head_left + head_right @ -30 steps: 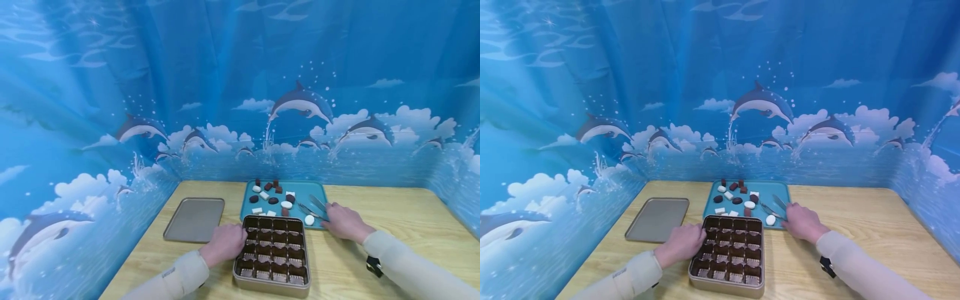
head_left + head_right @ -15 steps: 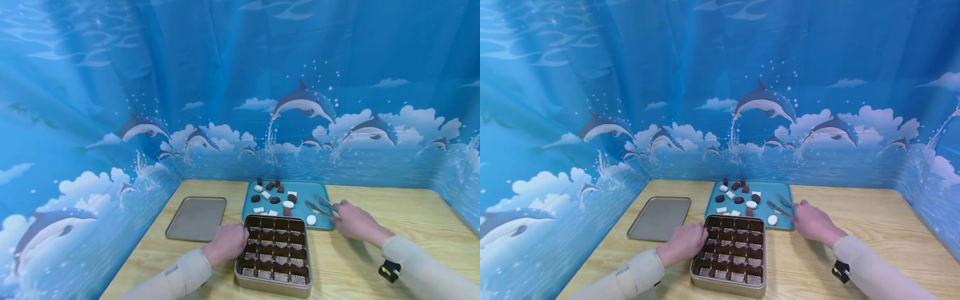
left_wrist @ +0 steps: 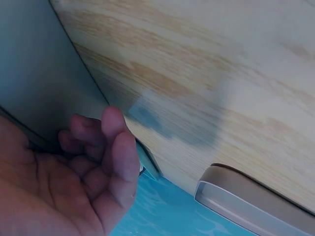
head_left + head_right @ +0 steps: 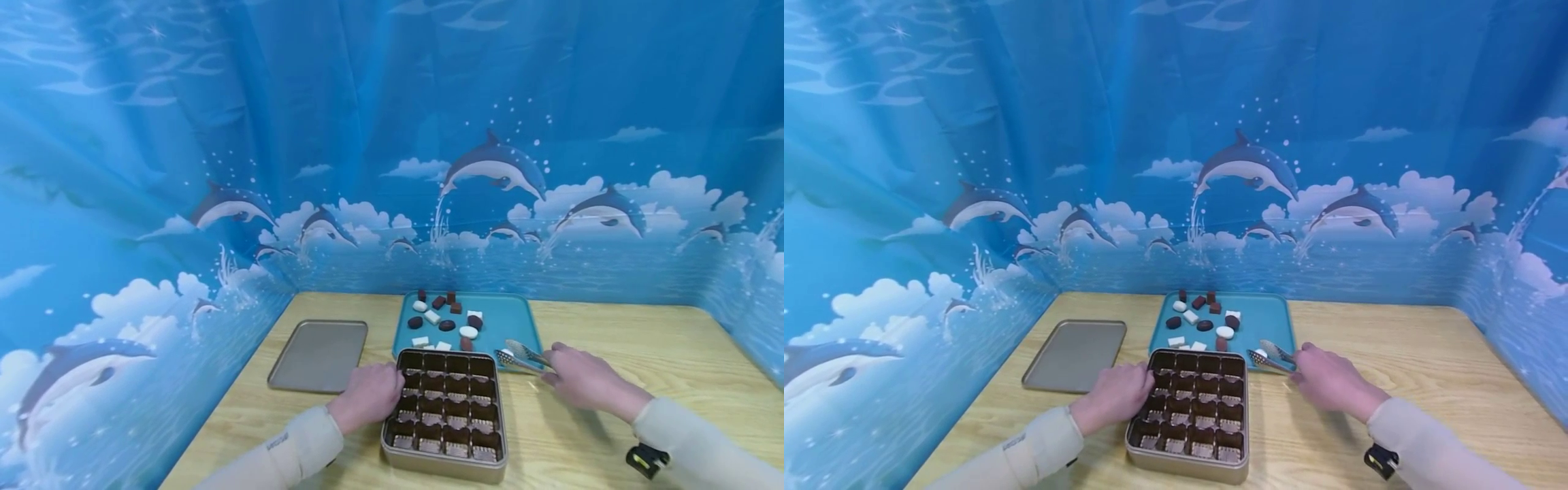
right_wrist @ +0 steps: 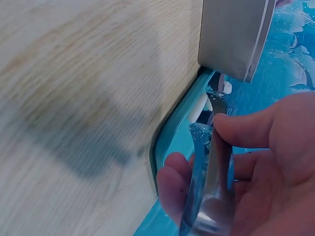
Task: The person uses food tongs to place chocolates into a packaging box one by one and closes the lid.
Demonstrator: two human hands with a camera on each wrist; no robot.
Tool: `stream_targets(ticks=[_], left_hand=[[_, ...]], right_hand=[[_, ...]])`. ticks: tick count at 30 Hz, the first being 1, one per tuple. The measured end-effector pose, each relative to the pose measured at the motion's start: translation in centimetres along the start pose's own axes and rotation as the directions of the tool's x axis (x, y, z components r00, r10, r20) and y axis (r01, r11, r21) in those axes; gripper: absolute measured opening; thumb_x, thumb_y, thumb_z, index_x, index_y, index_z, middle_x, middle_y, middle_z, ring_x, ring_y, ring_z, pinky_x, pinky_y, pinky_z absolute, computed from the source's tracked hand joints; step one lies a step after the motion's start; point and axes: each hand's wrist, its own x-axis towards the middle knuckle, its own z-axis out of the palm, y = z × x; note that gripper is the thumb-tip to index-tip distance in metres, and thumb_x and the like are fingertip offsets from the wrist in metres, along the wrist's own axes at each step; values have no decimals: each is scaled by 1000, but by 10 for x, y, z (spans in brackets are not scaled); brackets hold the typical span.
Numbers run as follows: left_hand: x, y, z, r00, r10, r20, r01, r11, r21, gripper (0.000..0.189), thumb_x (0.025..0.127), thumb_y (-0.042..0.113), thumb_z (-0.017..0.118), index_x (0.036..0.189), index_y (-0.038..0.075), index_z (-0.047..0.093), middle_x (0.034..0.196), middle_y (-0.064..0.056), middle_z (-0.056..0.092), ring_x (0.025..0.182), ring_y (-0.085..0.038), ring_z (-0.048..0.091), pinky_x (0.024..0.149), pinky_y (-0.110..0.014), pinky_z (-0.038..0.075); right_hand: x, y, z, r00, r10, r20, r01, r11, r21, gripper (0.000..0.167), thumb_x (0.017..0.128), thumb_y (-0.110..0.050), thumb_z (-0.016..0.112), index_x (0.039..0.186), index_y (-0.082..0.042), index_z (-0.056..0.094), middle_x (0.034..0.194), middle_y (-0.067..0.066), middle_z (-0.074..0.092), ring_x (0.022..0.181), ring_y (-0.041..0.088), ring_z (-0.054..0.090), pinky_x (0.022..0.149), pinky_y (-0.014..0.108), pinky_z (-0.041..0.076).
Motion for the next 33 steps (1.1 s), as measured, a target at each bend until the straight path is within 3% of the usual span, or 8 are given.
stream_targets(ticks=[6, 13, 20, 28, 33], left_hand=[[0, 0, 0, 1000, -18, 9, 18, 1000, -11, 34, 104, 24, 47, 74, 11, 56, 61, -1, 49, 53, -19, 52, 45, -35, 44], [1, 0, 2, 1000, -30, 3, 30, 1000, -3, 34, 104, 26, 46, 75, 11, 56, 61, -2, 50, 54, -22, 55, 47, -38, 45], [1, -1, 3, 1000, -26, 5, 26, 1000, -3, 33, 104, 25, 47, 75, 11, 56, 61, -1, 48, 53, -20, 52, 45, -36, 44], [1, -1, 2, 999, -32, 11, 32, 999, -6, 33, 104, 25, 47, 76, 11, 56, 61, 0, 49, 53, -20, 52, 46, -35, 44], [1, 0, 2, 999, -34, -5, 34, 999, 4, 33, 104, 26, 47, 75, 11, 56, 61, -2, 51, 55, -23, 56, 46, -38, 46]], right_hand=[[7, 0, 2, 1000, 12, 17, -13, 1000, 27, 39, 93, -15, 67, 122, 10, 62, 102, 15, 62, 70, 17, 54, 57, 33, 51], [12, 4, 4, 1000, 1, 6, -1, 1000, -17, 29, 92, -8, 66, 116, 9, 64, 100, 15, 64, 67, 16, 54, 56, 31, 53], [13, 6, 7, 997, -32, -68, 31, 999, -25, 22, 89, -3, 68, 109, 6, 69, 88, 7, 61, 60, 14, 50, 46, 23, 44], [13, 8, 6, 992, -60, -114, 54, 997, -47, 28, 87, -3, 70, 114, 6, 68, 92, 8, 64, 60, 12, 51, 48, 23, 46], [12, 3, -2, 984, -85, -154, 79, 996, -45, 28, 88, -4, 69, 115, 5, 68, 97, 10, 67, 69, 17, 60, 56, 34, 56]])
